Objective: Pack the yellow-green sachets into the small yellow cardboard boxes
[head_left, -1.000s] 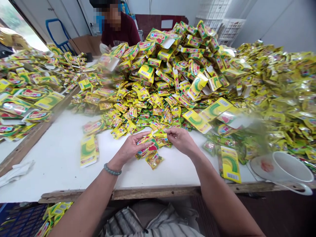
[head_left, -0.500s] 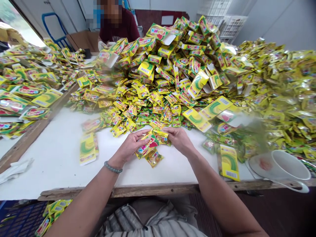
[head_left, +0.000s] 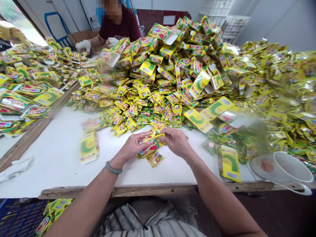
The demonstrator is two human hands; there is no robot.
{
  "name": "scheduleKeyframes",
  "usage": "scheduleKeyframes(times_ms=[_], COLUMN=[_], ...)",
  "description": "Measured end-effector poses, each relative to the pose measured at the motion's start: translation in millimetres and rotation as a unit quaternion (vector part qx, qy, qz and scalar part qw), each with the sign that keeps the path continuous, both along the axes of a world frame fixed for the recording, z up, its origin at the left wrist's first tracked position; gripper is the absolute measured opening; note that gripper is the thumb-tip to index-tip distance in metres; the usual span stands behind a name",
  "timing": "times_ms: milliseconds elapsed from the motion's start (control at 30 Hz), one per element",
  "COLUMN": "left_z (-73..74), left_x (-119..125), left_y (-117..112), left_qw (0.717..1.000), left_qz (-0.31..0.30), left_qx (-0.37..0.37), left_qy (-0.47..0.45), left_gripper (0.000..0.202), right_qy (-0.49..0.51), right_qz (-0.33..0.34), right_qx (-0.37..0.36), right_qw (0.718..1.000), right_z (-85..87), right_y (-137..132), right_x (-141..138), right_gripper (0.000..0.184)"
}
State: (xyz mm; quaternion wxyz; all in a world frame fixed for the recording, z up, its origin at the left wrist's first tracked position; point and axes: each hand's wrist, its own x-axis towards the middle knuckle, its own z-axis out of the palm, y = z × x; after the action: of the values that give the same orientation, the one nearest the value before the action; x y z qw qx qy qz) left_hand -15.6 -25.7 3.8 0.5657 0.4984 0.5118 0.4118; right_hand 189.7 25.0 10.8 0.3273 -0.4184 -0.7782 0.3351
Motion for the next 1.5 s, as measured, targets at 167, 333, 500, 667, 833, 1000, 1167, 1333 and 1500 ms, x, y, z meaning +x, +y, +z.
scheduleKeyframes(times_ms=[167,333,500,667,833,1000,1167,1333,1500], left_z=[3.4,4.7,2.7,5.0,7.4,5.8,1.2,-1.5,2.1], left_x=[10.5,19.4,19.9,23.0,26.4,28.1,23.7,17.1,17.8], left_y=[1.6,1.9,0.5,1.5,0.3,-1.6,-1.2,-2.5,-2.5], left_qw=[1.0,0.994,0.996,0.988,0.977,0.98,0.98,0.989,0.986], left_qz=[-0.01,0.064,0.073,0.11,0.145,0.131,0.11,0.061,0.082], left_qx=[0.013,-0.044,-0.003,0.005,0.037,0.058,0.071,0.023,0.015], left_qy=[0.011,-0.079,-0.044,-0.109,-0.152,-0.135,-0.148,-0.136,-0.142], left_gripper=[0.058,0.068,0.056,0.064,0.063,0.061,0.053,0.049,0.054], right_qy=[0.046,0.122,0.03,0.165,0.197,0.293,0.295,0.262,0.238], right_qz=[-0.002,-0.046,0.035,-0.023,-0.054,-0.092,-0.016,0.015,0.028], right_qx=[-0.086,-0.096,-0.071,-0.05,-0.075,-0.132,-0.214,-0.238,-0.191], right_qw=[0.995,0.987,0.996,0.985,0.976,0.943,0.931,0.935,0.952], right_z=[-1.3,2.3,10.8,9.1,-1.7,-9.9,-11.7,-9.8,1.0], right_y=[-0.7,-5.7,-18.6,-15.9,-8.9,-8.9,-12.2,-10.3,-11.5], right_x=[-7.2,-12.1,-18.1,-18.6,-20.6,-24.8,-24.9,-19.3,-17.1], right_gripper=[0.011,0.031,0.031,0.032,0.022,0.039,0.039,0.036,0.042])
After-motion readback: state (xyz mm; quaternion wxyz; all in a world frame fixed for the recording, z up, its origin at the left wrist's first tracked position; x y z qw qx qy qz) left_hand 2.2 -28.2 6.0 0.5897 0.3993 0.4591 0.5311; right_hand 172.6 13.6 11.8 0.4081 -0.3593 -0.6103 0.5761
